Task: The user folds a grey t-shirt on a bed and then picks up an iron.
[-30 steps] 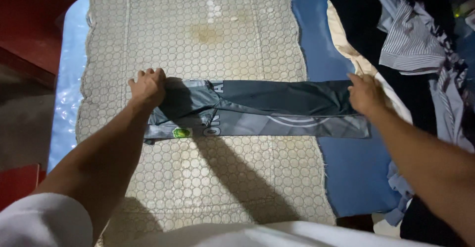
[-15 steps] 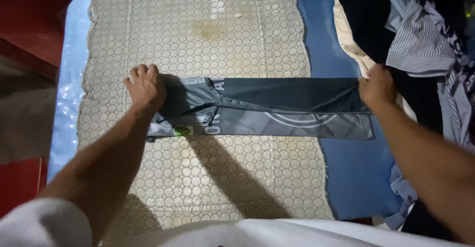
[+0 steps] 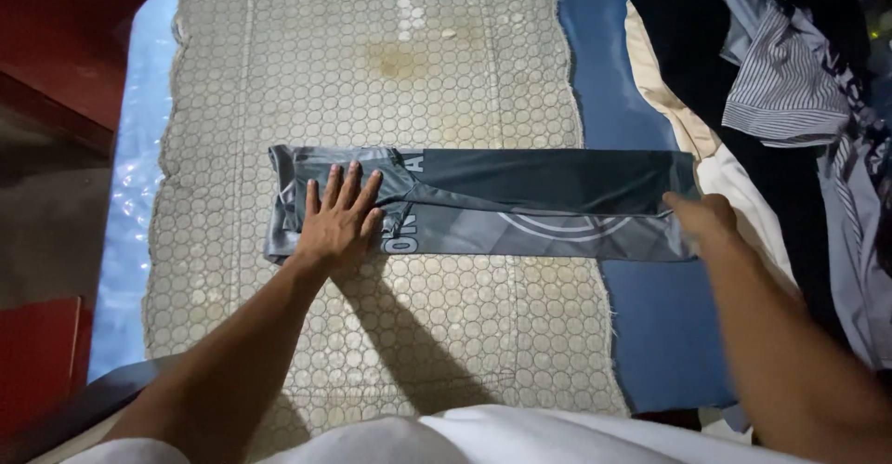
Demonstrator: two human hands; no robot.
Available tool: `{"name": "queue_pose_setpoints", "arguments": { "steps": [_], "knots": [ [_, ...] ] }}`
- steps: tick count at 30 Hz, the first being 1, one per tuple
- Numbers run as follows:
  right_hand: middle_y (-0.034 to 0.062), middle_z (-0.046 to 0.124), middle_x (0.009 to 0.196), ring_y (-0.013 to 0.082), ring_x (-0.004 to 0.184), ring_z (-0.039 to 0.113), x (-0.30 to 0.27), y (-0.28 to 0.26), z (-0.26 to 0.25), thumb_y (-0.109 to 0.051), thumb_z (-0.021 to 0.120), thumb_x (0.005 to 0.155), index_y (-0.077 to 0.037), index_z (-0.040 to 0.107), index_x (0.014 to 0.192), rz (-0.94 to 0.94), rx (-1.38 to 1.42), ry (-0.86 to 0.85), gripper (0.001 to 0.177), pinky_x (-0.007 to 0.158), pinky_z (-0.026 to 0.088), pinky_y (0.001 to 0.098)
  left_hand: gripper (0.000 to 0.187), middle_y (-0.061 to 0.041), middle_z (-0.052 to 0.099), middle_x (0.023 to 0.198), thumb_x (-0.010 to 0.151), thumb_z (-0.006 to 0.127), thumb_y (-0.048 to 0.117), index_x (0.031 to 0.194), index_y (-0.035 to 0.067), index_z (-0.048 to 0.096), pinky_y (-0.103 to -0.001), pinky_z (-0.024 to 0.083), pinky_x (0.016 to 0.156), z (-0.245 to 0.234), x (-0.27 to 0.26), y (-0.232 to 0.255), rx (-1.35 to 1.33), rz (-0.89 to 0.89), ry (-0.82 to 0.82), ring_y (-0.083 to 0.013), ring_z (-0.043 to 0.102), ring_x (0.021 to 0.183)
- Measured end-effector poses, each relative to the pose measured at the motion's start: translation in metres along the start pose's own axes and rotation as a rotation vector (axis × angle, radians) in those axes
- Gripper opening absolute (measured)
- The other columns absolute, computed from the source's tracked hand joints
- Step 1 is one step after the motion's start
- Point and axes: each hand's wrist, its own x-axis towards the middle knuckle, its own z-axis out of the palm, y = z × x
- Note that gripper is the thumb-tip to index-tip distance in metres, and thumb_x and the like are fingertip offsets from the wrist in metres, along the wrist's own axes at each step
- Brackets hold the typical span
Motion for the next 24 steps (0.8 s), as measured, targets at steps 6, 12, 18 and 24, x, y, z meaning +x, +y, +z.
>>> {"name": "queue_pose_setpoints", "arguments": {
  "steps": [6, 12, 18, 24],
  "knots": [
    [0.0268, 0.071, 0.119, 0.039, 0.108, 0.069, 0.027, 0.015, -0.008, -0.041, 0.065, 0.1, 0.005, 0.065, 0.132, -0.194, 0.069, -0.171, 0.056, 0.09, 0.053, 0.0499, 0.065, -0.011, 0.01, 0.171, 0.104, 0.032, 0.052, 0.163, 0.03, 0.015, -0.064, 0.003, 0.12, 0.001, 0.003, -0.002, 0.002, 0.01, -0.041, -0.0367, 0.004, 0.156],
    [0.0177, 0.065, 0.13, 0.0307, 0.112, 0.065, -0.022, -0.021, -0.035, -0.042, 0.066, 0.097, -0.008, 0.059, 0.142, 0.014, 0.266, -0.096, 0.057, 0.094, 0.051, 0.0446, 0.064, -0.009, 0.008, 0.171, 0.105, 0.029, 0.051, 0.163, 0.032, 0.014, -0.062, 0.004, 0.121, -0.007, 0.006, -0.005, -0.039, -0.007, -0.111, -0.0347, 0.003, 0.157],
    [0.0224, 0.067, 0.129, 0.0261, 0.112, 0.066, -0.015, -0.038, 0.018, -0.026, 0.07, 0.105, 0.0, 0.054, 0.146, -0.965, 0.232, 0.05, 0.052, 0.092, 0.054, 0.0422, 0.064, -0.006, 0.007, 0.172, 0.104, 0.029, 0.054, 0.163, 0.033, 0.014, -0.06, 0.004, 0.123, -0.015, 0.007, -0.001, -0.068, -0.054, -0.166, -0.0327, 0.003, 0.157],
    [0.0134, 0.075, 0.082, 0.0248, 0.069, 0.071, -0.194, -0.132, 0.021, -0.035, 0.068, 0.094, -0.014, 0.059, 0.136, -0.77, -0.042, -0.324, 0.048, 0.064, 0.056, 0.043, 0.066, -0.006, 0.007, 0.172, 0.103, 0.029, 0.055, 0.163, 0.031, 0.015, -0.06, 0.004, 0.122, -0.009, 0.008, -0.003, -0.073, -0.064, -0.16, -0.0326, 0.002, 0.158]
  ]
}}
